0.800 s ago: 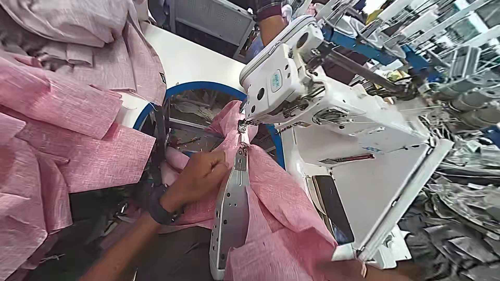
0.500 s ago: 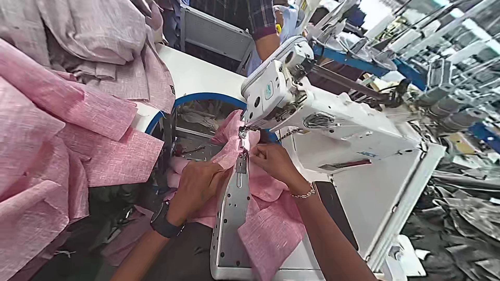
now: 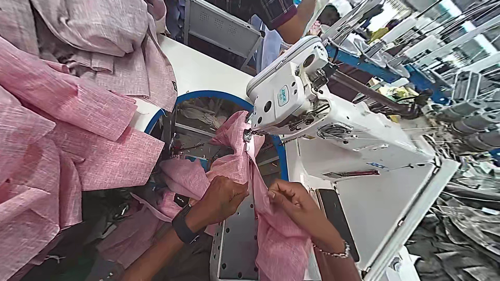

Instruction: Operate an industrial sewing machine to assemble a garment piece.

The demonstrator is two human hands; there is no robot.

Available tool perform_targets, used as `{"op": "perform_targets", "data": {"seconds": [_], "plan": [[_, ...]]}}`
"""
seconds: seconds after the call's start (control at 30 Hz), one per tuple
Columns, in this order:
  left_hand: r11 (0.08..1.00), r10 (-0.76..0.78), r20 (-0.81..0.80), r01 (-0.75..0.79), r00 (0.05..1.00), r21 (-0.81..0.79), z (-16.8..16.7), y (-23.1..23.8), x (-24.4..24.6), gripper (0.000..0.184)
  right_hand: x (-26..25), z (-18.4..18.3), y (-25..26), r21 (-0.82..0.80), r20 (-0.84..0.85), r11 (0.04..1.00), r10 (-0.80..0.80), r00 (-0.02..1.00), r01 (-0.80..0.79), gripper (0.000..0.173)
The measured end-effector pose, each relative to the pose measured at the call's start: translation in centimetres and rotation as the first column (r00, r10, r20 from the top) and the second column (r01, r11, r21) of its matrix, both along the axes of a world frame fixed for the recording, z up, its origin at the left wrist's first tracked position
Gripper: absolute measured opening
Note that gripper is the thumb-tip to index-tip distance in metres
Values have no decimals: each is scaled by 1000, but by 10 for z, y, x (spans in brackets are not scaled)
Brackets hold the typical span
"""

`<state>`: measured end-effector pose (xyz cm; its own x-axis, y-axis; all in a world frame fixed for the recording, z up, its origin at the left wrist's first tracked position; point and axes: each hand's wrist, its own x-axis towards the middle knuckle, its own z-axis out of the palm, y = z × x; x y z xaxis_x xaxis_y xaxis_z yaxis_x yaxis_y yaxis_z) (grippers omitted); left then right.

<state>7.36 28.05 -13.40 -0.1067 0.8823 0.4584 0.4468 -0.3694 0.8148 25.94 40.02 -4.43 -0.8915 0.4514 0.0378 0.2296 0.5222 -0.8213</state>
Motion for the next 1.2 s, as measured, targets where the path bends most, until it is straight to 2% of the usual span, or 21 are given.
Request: {"op": "perform_targets", "data": {"seconds": [0.07, 0.13, 0.2, 0.23, 0.3, 0.33, 0.43, 0.5, 0.53, 0.6, 0.63, 0.67, 0.7, 0.77, 0.8, 0.9, 0.97, 1.07, 1.13, 1.17, 1.2], "plan": [[997, -54, 51, 57, 997, -59, -4, -1, -5, 30, -4, -19, -12, -190, 13, 976, -101, 995, 102, 19], [984, -117, 129, 133, 985, -117, -7, 0, -9, 32, -6, -36, -24, -173, 81, 957, -220, 972, 231, 10], [974, -141, 192, 170, 971, -149, -8, 0, -11, 31, -6, -39, -32, 69, 227, 960, -282, 932, 273, 22], [976, -123, 197, 154, 973, -151, -9, -1, -11, 31, -8, -36, -34, 241, 253, 941, -299, 920, 239, 26], [985, -63, 198, 93, 978, -143, -11, -5, -8, 29, -6, -26, -33, 527, 212, 842, -264, 941, 117, 34], [989, -44, 186, 70, 982, -134, -11, -7, -7, 29, -4, -18, -30, 595, 183, 801, -216, 959, 67, 34], [997, -43, 81, 48, 996, -61, -7, -5, -7, 26, -11, 1, -26, 629, 176, 771, -18, 984, -99, 33], [983, -134, 127, 148, 983, -106, -3, 0, -11, 27, -34, -2, -43, 568, 225, 793, 107, 968, -220, 25], [960, -208, 237, 244, 949, -134, -6, 5, -19, 28, -45, -6, -49, 523, 255, 816, 129, 958, -249, 23], [903, -304, 501, 412, 810, -119, -14, 18, -32, 27, -56, -7, -44, 464, 293, 850, 118, 949, -249, 24], [895, -303, 558, 431, 773, -110, -15, 21, -33, 27, -56, -6, -42, 455, 312, 860, 88, 946, -230, 23], [909, -267, 570, 399, 777, -118, -15, 22, -30, 26, -55, -4, -42, 471, 317, 860, 41, 948, -195, 22], [938, -186, 540, 313, 820, -151, -14, 20, -23, 25, -54, -3, -44, 507, 315, 848, -15, 949, -155, 20], [969, 48, 419, 59, 907, -240, -11, 11, -3, 30, -51, -2, -45, 587, 294, 806, -117, 949, -82, 19], [968, 134, 373, -40, 918, -249, -10, 7, 7, 33, -49, -3, -44, 613, 283, 788, -151, 947, -58, 20], [968, 203, 322, -141, 925, -206, -14, 13, 11, 35, -49, -4, -36, 580, 285, 814, -166, 944, -32, 19], [974, 203, 321, -156, 925, -165, -15, 26, 6, 34, -55, -3, -25, 482, 317, 876, -151, 936, -22, 19], [964, 259, 278, -230, 925, -133, -9, 29, -3, 32, -50, 0, -2, 247, 418, 969, -100, 903, -6, 21], [945, 301, 209, -262, 930, -197, -4, 8, -21, 26, -31, 6, 11, 122, 594, 991, -34, 804, -49, 21], [920, 331, 157, -280, 931, -275, -6, 1, -34, 28, -23, 3, 22, 58, 683, 994, 28, 730, -92, 20], [874, 338, 73, -284, 938, -394, -13, 0, -50, 43, -21, -8, 34, -9, 762, 988, 105, 639, -152, 21]]}}
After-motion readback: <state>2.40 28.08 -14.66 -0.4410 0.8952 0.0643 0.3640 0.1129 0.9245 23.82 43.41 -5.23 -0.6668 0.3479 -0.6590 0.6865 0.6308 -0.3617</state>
